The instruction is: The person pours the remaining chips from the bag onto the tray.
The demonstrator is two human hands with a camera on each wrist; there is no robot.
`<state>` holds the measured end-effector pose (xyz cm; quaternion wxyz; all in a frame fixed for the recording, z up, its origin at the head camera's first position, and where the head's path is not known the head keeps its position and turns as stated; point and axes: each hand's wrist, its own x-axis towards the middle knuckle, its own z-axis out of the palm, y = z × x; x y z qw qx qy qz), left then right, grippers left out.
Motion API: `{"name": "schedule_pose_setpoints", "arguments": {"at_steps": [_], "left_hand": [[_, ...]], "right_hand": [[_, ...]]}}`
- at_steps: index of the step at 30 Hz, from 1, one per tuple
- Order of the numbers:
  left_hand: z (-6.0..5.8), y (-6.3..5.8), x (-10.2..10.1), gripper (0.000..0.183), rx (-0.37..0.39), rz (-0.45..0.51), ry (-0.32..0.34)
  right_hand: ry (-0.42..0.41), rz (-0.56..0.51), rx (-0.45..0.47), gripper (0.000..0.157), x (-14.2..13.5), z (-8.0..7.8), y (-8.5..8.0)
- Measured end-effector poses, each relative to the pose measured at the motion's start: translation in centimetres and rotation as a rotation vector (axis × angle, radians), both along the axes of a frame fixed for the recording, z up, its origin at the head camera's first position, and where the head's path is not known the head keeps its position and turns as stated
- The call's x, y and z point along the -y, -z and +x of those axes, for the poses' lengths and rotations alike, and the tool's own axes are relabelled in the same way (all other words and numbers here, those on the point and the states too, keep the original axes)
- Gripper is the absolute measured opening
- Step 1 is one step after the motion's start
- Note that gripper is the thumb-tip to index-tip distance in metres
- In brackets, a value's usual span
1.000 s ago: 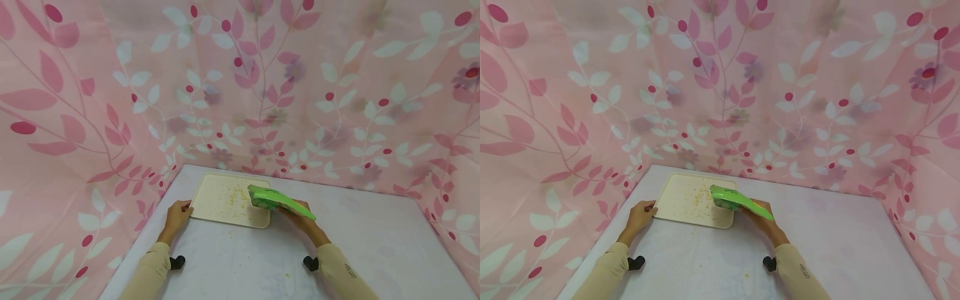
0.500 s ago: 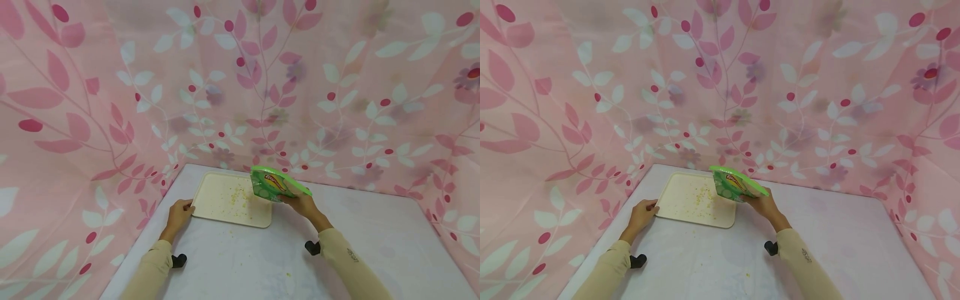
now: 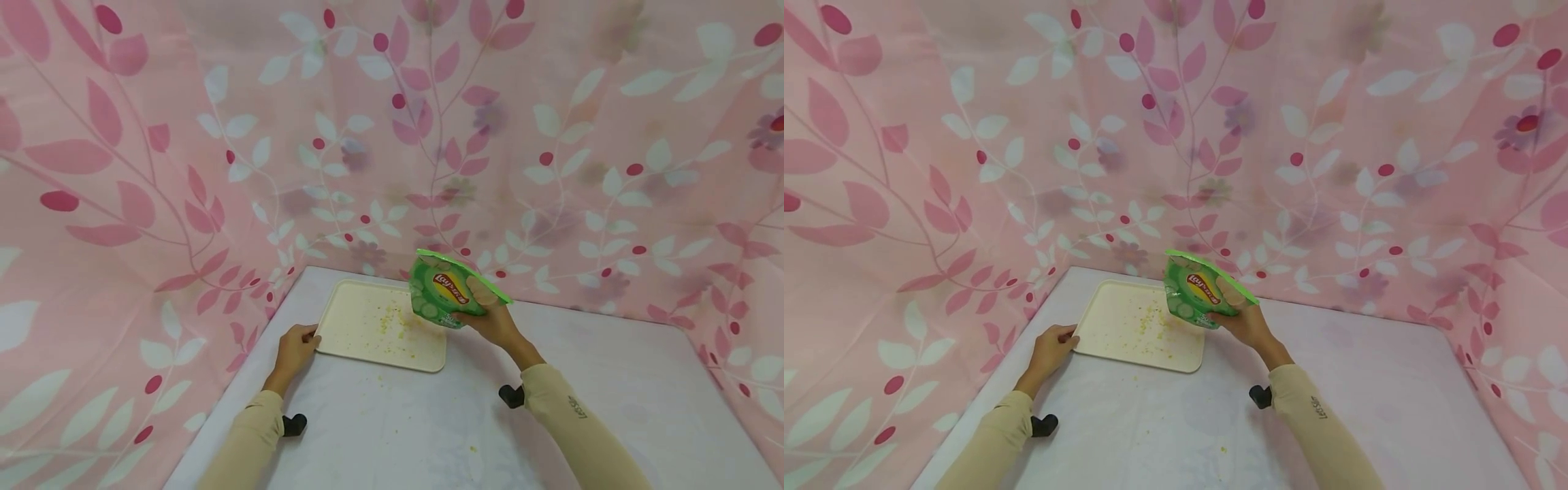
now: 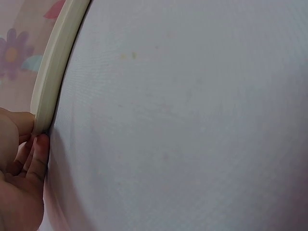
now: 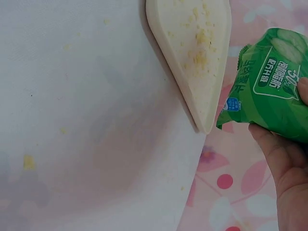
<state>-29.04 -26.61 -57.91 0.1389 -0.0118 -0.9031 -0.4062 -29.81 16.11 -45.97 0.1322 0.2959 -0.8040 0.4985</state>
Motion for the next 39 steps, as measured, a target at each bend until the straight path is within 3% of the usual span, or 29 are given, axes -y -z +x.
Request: {"name": "schedule_pose_setpoints", "arguments": {"at_steps": [5, 11, 17, 21, 25, 28, 31, 36, 39], "left_hand": [[-0.1, 0.0, 0.1, 0.032, 0.002, -0.005, 0.002], [-0.1, -0.1, 0.1, 0.031, 0.007, -0.003, 0.002], [-0.1, 0.0, 0.1, 0.031, -0.002, -0.003, 0.0], [-0.3, 0.1, 0.0, 0.032, -0.006, -0.001, 0.008], [-0.4, 0.2, 0.0, 0.032, -0.002, -0.001, 0.0], [-0.3, 0.2, 0.0, 0.032, 0.013, -0.001, -0.013], [-0.1, 0.0, 0.1, 0.031, 0.02, -0.006, -0.022], [0.1, -0.3, -0.1, 0.032, 0.023, -0.011, -0.02], [0.2, -0.3, -0.2, 0.032, 0.024, -0.009, -0.017]], "right_hand": [[0.007, 0.024, -0.003, 0.067, 0.1, -0.3, -0.3], [-0.01, -0.084, 0.03, 0.071, 0.1, -2.0, -0.6], [0.054, 0.133, 0.14, 0.067, -0.1, -3.2, 1.4], [0.036, 0.153, 0.067, 0.048, 0.1, -3.0, 1.5], [0.003, 0.074, -0.092, 0.038, 0.3, -2.7, 0.9], [-0.03, 0.034, -0.133, 0.032, 0.4, -2.2, 1.1], [-0.053, 0.076, -0.083, 0.025, 0.3, -2.1, 2.1], [-0.011, 0.159, -0.018, 0.021, 0.0, -2.3, 4.0], [0.016, 0.209, -0.074, 0.027, 0.1, -2.1, 3.5]]}}
